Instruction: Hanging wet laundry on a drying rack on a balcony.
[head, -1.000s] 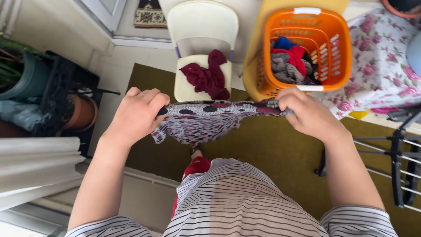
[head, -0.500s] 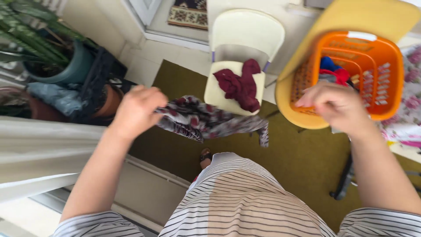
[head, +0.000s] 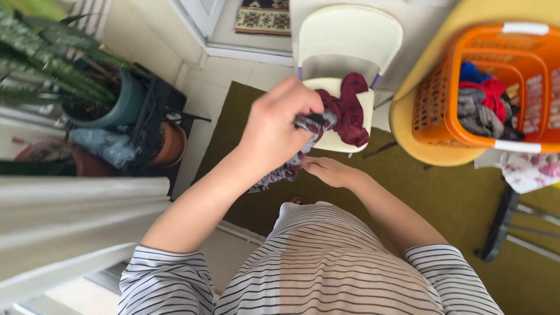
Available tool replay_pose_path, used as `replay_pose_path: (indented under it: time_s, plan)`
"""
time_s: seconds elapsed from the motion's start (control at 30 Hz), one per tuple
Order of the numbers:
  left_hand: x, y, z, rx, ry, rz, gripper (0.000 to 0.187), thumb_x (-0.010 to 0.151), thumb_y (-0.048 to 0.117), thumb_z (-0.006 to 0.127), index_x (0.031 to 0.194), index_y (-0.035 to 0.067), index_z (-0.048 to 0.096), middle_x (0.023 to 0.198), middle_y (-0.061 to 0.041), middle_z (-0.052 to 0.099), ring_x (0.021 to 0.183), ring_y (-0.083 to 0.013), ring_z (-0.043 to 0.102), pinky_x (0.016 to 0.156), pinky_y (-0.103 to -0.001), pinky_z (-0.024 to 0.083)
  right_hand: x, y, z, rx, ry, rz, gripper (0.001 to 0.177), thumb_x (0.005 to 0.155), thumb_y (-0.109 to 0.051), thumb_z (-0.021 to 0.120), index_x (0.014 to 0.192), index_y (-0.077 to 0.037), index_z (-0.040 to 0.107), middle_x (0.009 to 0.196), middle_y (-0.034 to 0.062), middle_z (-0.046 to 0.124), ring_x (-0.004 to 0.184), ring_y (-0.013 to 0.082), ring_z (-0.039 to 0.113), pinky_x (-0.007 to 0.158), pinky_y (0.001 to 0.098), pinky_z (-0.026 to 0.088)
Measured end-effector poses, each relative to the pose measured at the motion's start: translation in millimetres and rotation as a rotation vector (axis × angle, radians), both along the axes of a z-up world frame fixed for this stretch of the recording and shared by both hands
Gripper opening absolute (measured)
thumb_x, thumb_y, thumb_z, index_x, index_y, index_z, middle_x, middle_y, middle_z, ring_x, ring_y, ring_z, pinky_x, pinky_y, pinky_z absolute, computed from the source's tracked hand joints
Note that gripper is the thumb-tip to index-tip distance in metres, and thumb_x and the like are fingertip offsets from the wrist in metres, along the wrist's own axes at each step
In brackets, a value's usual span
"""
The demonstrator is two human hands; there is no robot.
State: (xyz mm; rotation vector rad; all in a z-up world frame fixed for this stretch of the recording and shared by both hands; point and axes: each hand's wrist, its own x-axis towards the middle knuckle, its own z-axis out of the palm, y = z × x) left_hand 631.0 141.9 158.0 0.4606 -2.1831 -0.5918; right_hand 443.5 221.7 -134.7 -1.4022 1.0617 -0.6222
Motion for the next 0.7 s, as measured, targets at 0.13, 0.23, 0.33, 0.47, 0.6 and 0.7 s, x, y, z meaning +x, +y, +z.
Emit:
replay_pose_path:
  time_s: [0.13, 0.23, 0.33, 0.47, 0.6, 0.7]
  plan:
    - [-30, -5, 18, 0.232, 0.114, -0.084, 0.029, 0.078, -0.008, 0.080, 0.096, 0.007, 0.063, 0.089, -0.002, 0.058, 0.075, -0.0153, 0.060, 0.068, -0.028, 0.050, -2, 19, 39, -0.254, 0.208, 0.030, 0.038, 0.097, -0.017, 0.051, 0.129, -0.002, 0.066, 0.136, 0.0182, 0.063, 0.127, 0.0314, 0.058, 0.107, 0.0398, 0.044]
    - [-58, 4, 24, 0.397, 0.076, -0.283, 0.030, 0.078, -0.010, 0.078, 0.098, 0.007, 0.064, 0.089, -0.002, 0.057, 0.077, -0.0131, 0.058, 0.070, -0.027, 0.051, 0, 39, 70, -0.323, 0.211, -0.163, 0.038, 0.091, -0.014, 0.058, 0.128, -0.004, 0.064, 0.127, 0.0144, 0.068, 0.118, 0.0289, 0.064, 0.100, 0.0387, 0.050]
    - [-94, 22, 29, 0.417, 0.031, -0.493, 0.030, 0.081, -0.007, 0.080, 0.101, 0.007, 0.063, 0.090, -0.001, 0.055, 0.077, -0.0113, 0.058, 0.069, -0.026, 0.050, -23, 62, 70, -0.287, 0.088, -0.397, 0.040, 0.089, -0.014, 0.063, 0.129, -0.005, 0.062, 0.124, 0.0147, 0.068, 0.116, 0.0284, 0.065, 0.096, 0.0387, 0.053]
    - [-138, 41, 27, 0.362, 0.051, -0.681, 0.031, 0.084, -0.003, 0.083, 0.102, 0.008, 0.062, 0.097, 0.000, 0.059, 0.079, -0.0098, 0.060, 0.069, -0.022, 0.053, -59, 117, 63, 0.067, 0.111, -0.470, 0.034, 0.091, -0.022, 0.061, 0.122, -0.011, 0.068, 0.118, 0.0128, 0.073, 0.112, 0.0264, 0.068, 0.094, 0.0380, 0.054]
    - [-184, 49, 11, 0.321, -0.005, -0.768, 0.029, 0.082, -0.005, 0.081, 0.101, 0.007, 0.062, 0.094, -0.002, 0.059, 0.082, -0.0129, 0.062, 0.072, -0.028, 0.053, -117, 178, 131, 0.390, 0.432, -0.496, 0.033, 0.090, -0.031, 0.059, 0.115, -0.013, 0.071, 0.104, 0.0123, 0.077, 0.097, 0.0277, 0.076, 0.089, 0.0393, 0.058]
    - [-224, 45, -19, 0.241, -0.141, -0.812, 0.030, 0.073, -0.006, 0.078, 0.096, 0.007, 0.063, 0.086, -0.004, 0.063, 0.078, -0.0173, 0.067, 0.070, -0.031, 0.054, -164, 257, 122, 0.467, 0.829, -0.539, 0.033, 0.094, -0.038, 0.052, 0.109, -0.018, 0.075, 0.100, 0.0115, 0.074, 0.096, 0.0351, 0.070, 0.087, 0.0478, 0.055]
